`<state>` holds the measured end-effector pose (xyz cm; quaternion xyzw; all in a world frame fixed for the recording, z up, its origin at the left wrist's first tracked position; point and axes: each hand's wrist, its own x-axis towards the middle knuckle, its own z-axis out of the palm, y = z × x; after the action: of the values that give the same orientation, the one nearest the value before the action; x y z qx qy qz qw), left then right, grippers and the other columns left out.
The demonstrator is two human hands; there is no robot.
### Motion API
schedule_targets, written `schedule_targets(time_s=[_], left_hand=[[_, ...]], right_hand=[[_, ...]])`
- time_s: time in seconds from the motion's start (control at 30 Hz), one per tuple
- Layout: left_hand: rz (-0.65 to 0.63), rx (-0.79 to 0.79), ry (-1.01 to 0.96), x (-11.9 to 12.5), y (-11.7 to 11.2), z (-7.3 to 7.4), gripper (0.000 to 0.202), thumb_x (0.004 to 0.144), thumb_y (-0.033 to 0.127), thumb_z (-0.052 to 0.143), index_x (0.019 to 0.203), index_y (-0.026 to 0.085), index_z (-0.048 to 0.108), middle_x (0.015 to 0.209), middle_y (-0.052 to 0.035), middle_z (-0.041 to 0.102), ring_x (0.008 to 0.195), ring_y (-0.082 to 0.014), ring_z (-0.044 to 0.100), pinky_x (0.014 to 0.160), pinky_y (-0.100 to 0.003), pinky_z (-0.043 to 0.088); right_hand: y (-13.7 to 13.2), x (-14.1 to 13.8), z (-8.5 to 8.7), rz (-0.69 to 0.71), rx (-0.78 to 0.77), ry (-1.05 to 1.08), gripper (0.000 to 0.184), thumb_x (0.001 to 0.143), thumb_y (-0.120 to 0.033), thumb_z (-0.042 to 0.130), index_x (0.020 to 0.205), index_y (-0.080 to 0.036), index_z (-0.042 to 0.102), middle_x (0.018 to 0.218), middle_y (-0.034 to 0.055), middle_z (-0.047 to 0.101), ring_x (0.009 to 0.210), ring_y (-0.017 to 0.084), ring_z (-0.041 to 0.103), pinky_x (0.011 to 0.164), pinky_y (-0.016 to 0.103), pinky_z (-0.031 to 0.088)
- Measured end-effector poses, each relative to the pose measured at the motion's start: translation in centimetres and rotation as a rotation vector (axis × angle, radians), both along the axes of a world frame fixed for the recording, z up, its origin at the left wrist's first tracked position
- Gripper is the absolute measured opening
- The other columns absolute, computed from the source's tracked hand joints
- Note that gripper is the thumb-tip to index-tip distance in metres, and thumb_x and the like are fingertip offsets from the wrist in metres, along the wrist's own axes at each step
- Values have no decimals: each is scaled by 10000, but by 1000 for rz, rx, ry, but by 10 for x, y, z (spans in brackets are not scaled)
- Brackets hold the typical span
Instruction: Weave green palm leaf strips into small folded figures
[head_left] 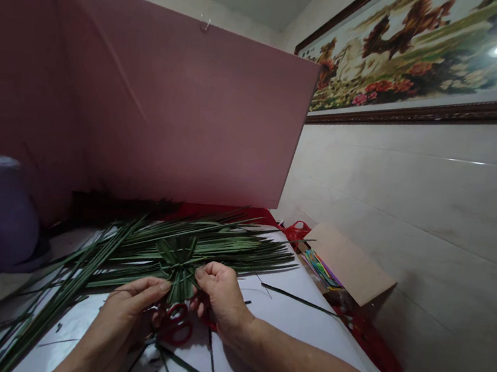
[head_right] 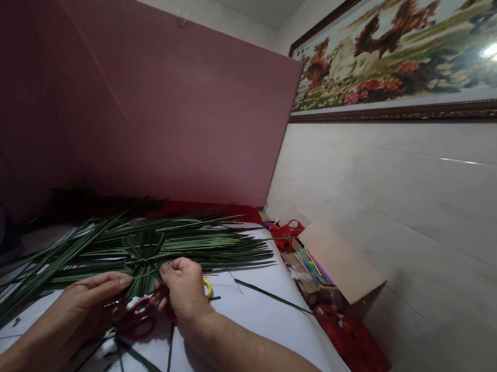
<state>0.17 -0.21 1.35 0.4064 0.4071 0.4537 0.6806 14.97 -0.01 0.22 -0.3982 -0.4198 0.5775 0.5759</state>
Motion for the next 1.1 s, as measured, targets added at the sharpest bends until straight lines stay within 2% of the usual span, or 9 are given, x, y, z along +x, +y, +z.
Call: schedule_targets(time_s=[0.23, 0.33, 0.43, 0.53, 0.67, 0.83, 0.97, 1.1], left_hand=[[70, -20, 27, 2, 0, 3, 201, 546, 270, 767, 604, 142, 623, 511, 24, 561, 432, -84, 483, 428, -187, 369], [64, -21, 27, 3, -1, 4, 207, 545, 277, 770, 594, 145, 618, 482, 34, 534, 415, -79, 463, 417, -187, 358], [40, -14, 36, 5, -1, 0, 229, 551, 315, 764, 614, 139, 632, 469, 18, 544, 404, -83, 452, 402, -189, 344], [30, 8, 65, 7, -1, -3, 256, 547, 346, 758, 640, 131, 656, 459, 12, 542, 401, -85, 443, 400, -193, 348], [27, 16, 84, 8, -4, -2, 259, 515, 342, 771, 626, 130, 671, 460, 11, 547, 393, -82, 439, 399, -197, 356], [22, 19, 123, 10, -7, 3, 258, 523, 358, 773, 569, 132, 656, 461, 8, 559, 375, -73, 439, 368, -174, 312], [23, 8, 110, 9, -6, 1, 276, 541, 362, 768, 513, 137, 610, 436, 14, 538, 372, -75, 432, 369, -175, 300], [-29, -1, 76, 6, -4, -2, 290, 587, 363, 745, 496, 145, 577, 409, 21, 509, 381, -83, 422, 392, -192, 312]], right_hand=[[-3, 3, 3, -50, 15, -177, 388, 719, -537, 572, 668, -164, 481, 486, -68, 489, 324, 34, 367, 306, 153, 252], [-3, 3, 4, -78, 46, -235, 393, 667, -525, 640, 687, -151, 522, 525, -59, 485, 408, 51, 402, 366, 168, 298], [-5, 1, 6, -31, 28, -170, 381, 593, -470, 720, 674, -131, 565, 557, -41, 518, 471, 62, 429, 423, 179, 319], [-9, -1, 9, 42, -26, -20, 332, 580, -414, 738, 698, -133, 605, 562, -36, 546, 465, 68, 437, 437, 188, 327], [-11, -2, 13, 83, -12, 102, 279, 569, -335, 749, 739, -140, 645, 566, -34, 568, 508, 86, 488, 489, 197, 368], [-9, -2, 15, 28, -56, 87, 142, 576, -231, 693, 660, -129, 641, 540, -36, 564, 450, 64, 445, 452, 185, 338], [-8, -2, 14, 39, -53, 115, 118, 571, -197, 669, 658, -123, 642, 562, -23, 580, 480, 74, 478, 474, 186, 362], [-6, -2, 12, 41, -38, 123, 103, 575, -182, 646, 648, -110, 633, 580, -8, 588, 488, 75, 487, 481, 189, 366]])
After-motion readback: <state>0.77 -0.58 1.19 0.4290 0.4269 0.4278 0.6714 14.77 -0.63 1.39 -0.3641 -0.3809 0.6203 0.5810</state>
